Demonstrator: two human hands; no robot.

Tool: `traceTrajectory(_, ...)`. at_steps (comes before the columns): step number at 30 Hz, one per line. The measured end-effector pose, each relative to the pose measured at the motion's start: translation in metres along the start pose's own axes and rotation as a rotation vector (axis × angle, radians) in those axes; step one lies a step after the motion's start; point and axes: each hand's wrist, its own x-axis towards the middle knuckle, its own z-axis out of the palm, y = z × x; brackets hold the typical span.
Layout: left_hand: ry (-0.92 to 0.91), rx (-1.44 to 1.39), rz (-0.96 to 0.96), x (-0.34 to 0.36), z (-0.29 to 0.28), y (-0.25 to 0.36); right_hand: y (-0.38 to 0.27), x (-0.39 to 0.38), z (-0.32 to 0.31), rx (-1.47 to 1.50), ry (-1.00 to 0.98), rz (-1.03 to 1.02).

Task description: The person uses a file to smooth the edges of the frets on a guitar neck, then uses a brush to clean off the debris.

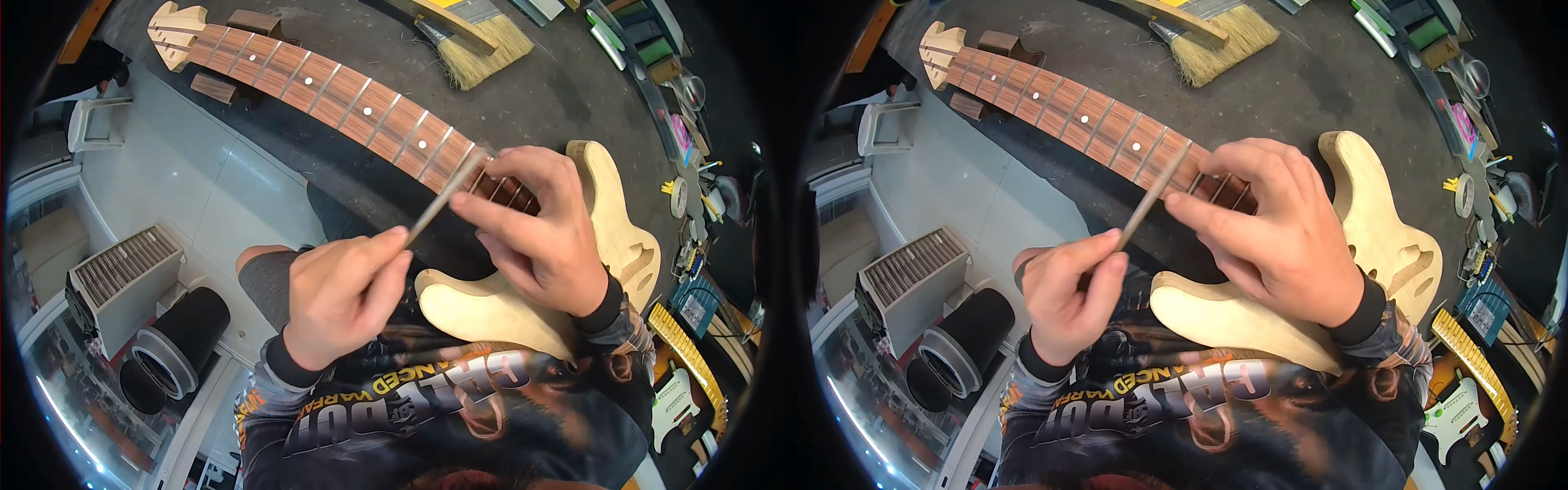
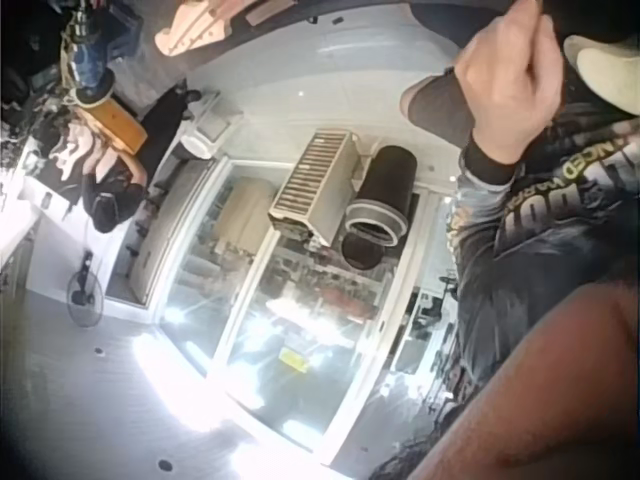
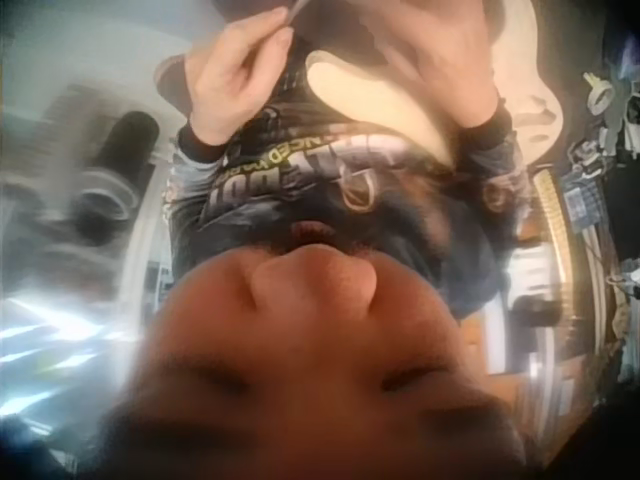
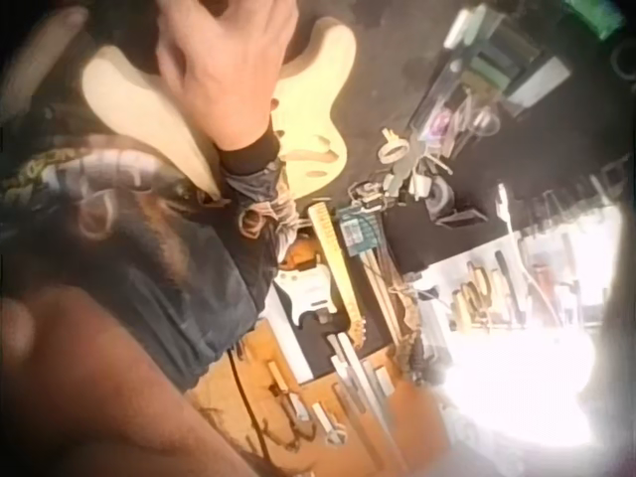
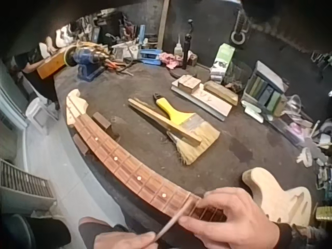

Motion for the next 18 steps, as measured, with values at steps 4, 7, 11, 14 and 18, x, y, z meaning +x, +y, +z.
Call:
traceTrajectory(4, -0.028, 0.115, 0.070, 0.005, 0.010, 0.005, -0.001, -0.001, 0.000, 0.084, 0.044, 0.098)
traceTrajectory(7, -0.094, 0.189, 0.105, 0.008, 0.009, 0.007, 0.000, 0.001, 0.007, 0.065, 0.177, 0.108)
traceTrajectory(11, -0.115, 0.229, 0.126, 0.008, 0.008, 0.007, 0.001, 0.000, 0.008, 0.031, 0.124, 0.092)
traceTrajectory(14, -0.084, 0.268, 0.123, 0.008, 0.009, 0.008, 0.003, 0.000, 0.011, 0.026, 0.134, 0.080)
traceTrajectory(18, -0.075, 0.286, 0.171, 0.002, 0.007, 0.008, -0.001, 0.000, 0.002, 0.041, 0.043, 0.096)
